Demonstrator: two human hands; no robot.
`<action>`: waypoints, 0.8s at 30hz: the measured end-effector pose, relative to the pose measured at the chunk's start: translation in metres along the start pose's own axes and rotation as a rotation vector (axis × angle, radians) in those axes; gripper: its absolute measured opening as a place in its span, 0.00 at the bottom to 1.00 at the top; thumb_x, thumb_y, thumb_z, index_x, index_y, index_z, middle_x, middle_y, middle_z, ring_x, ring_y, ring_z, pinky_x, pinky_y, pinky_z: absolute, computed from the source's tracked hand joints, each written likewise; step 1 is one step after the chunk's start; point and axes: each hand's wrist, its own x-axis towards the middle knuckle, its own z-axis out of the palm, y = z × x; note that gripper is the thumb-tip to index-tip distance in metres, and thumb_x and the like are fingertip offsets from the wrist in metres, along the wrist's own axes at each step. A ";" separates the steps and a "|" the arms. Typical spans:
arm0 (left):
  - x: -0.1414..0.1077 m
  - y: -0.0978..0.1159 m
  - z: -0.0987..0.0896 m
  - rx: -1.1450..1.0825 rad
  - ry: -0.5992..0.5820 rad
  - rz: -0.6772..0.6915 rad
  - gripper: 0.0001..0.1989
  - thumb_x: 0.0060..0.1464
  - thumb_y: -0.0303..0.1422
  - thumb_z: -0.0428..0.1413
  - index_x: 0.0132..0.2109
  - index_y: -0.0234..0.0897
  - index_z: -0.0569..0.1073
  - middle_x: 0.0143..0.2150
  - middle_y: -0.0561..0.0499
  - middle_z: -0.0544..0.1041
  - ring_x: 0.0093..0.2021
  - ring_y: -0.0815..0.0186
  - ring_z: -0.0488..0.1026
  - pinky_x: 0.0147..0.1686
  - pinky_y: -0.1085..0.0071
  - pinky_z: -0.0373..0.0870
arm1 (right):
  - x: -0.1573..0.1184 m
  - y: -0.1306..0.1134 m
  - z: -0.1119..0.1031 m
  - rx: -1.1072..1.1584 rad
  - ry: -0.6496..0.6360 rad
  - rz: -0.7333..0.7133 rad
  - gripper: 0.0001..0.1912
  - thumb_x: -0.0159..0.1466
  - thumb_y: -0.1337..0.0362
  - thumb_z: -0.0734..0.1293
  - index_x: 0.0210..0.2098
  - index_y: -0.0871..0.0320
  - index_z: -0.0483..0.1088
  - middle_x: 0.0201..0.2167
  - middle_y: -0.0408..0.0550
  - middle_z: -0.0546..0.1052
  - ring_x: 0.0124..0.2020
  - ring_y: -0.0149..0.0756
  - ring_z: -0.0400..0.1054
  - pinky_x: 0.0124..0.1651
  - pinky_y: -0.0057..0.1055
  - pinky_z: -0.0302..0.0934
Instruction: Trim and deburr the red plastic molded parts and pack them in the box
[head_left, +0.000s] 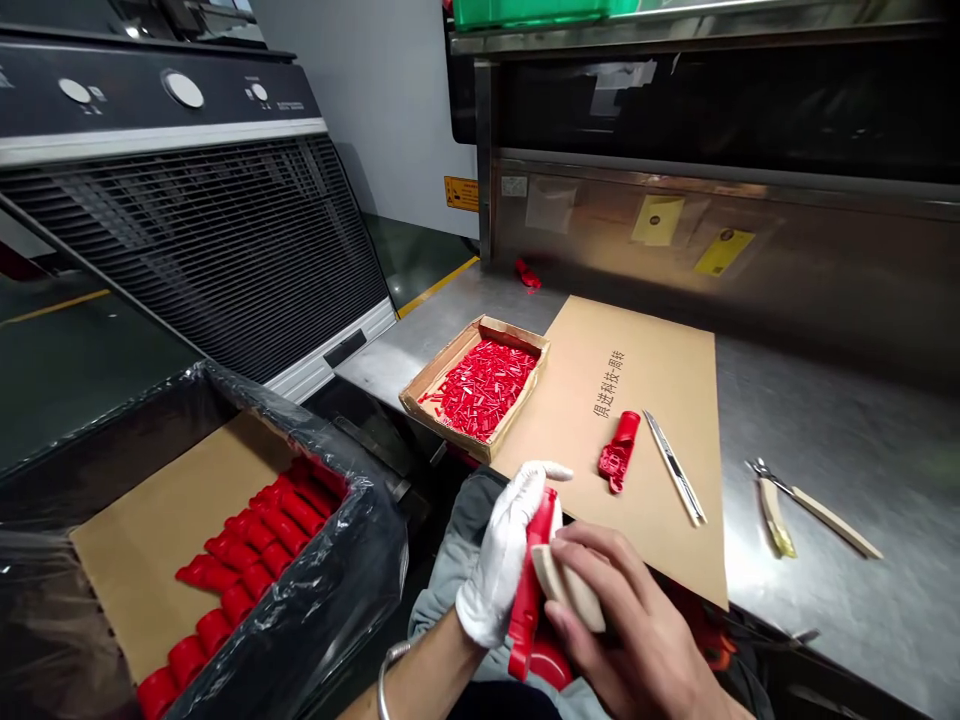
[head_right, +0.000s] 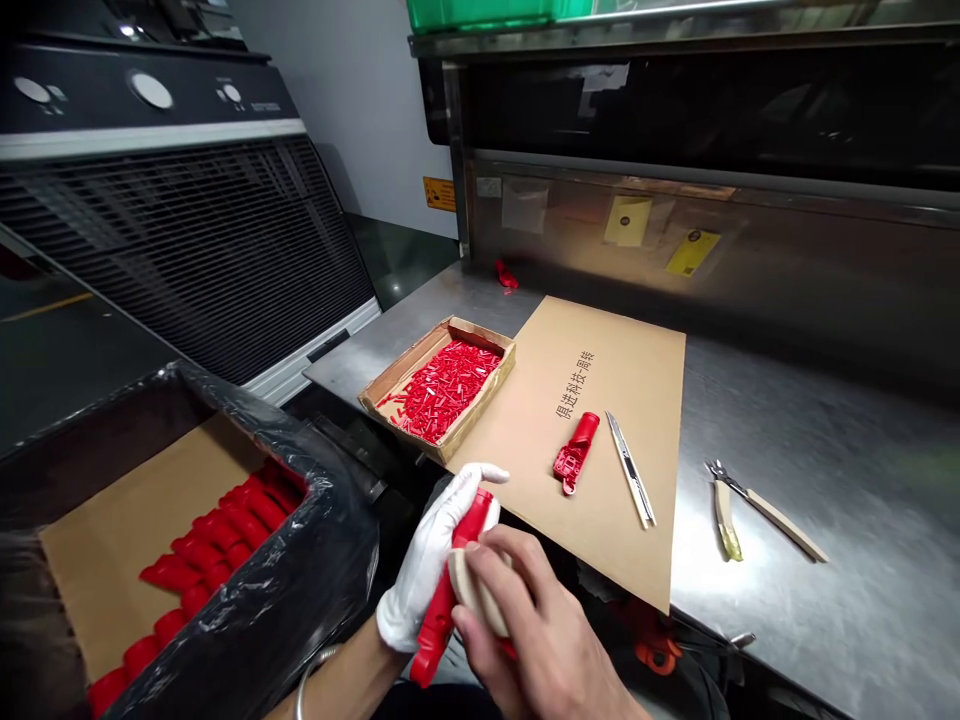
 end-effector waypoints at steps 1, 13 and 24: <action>0.000 0.002 0.002 0.023 0.016 0.024 0.12 0.62 0.39 0.51 0.43 0.37 0.75 0.25 0.55 0.63 0.26 0.71 0.59 0.30 0.74 0.62 | 0.002 0.000 -0.001 -0.049 -0.030 -0.031 0.20 0.69 0.68 0.63 0.60 0.61 0.61 0.52 0.61 0.69 0.48 0.39 0.72 0.47 0.30 0.71; 0.005 -0.002 0.003 -0.270 0.044 -0.247 0.13 0.52 0.39 0.59 0.27 0.35 0.69 0.18 0.59 0.58 0.19 0.74 0.52 0.21 0.76 0.53 | 0.009 -0.004 0.000 -0.048 -0.160 0.000 0.15 0.71 0.64 0.59 0.54 0.53 0.71 0.35 0.48 0.77 0.32 0.33 0.75 0.37 0.22 0.71; 0.006 -0.005 0.005 -0.358 -0.005 -0.364 0.13 0.51 0.39 0.60 0.28 0.34 0.71 0.17 0.57 0.60 0.18 0.74 0.53 0.19 0.77 0.50 | 0.007 0.003 0.003 -0.066 -0.060 -0.055 0.15 0.69 0.63 0.63 0.54 0.51 0.72 0.39 0.49 0.78 0.33 0.33 0.75 0.38 0.23 0.72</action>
